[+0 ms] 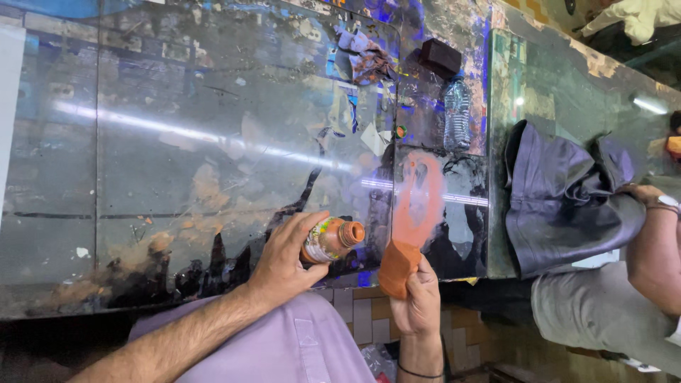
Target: The person rubs an orange conditioning or dye product from a bottle onto a sponge and works it over the surface and sleeve of a tan leather jacket laid on a glass worktop. They then wipe the worktop with a cloth, handle a water bottle, and continue wiping the counter while another person works on a dark garment nearby.
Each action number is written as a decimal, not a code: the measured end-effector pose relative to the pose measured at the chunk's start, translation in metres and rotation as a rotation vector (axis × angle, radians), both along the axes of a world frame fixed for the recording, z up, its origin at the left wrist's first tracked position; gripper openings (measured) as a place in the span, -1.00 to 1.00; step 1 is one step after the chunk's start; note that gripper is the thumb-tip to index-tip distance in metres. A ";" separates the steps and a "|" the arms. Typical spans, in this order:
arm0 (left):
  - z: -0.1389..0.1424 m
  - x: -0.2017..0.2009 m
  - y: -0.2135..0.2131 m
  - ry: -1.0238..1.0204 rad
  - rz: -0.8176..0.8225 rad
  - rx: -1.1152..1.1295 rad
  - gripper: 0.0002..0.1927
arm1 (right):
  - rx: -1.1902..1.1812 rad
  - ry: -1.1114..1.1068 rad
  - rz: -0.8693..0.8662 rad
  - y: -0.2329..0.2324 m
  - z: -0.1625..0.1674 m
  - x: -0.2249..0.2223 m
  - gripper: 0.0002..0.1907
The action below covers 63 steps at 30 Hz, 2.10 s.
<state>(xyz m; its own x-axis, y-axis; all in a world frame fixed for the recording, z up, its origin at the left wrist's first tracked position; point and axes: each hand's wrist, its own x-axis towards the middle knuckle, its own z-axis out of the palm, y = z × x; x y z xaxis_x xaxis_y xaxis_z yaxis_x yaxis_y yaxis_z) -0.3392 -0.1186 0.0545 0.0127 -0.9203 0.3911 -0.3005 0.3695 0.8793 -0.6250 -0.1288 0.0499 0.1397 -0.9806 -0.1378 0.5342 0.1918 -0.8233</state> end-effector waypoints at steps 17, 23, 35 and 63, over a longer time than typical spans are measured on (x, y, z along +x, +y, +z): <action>0.008 -0.008 0.001 -0.176 -0.091 0.118 -0.13 | -1.164 1.440 -0.465 -0.009 0.045 0.031 -0.53; 0.016 -0.011 0.001 -0.200 -0.110 0.137 -0.14 | -1.069 1.499 -0.478 -0.004 0.041 0.039 -0.49; 0.010 -0.011 0.000 -0.213 -0.139 0.092 -0.11 | -1.189 1.585 -0.390 -0.004 0.045 0.049 -0.51; 0.007 -0.011 -0.002 -0.107 -0.094 0.074 -0.12 | -0.259 0.054 -0.159 -0.009 -0.013 0.026 -0.52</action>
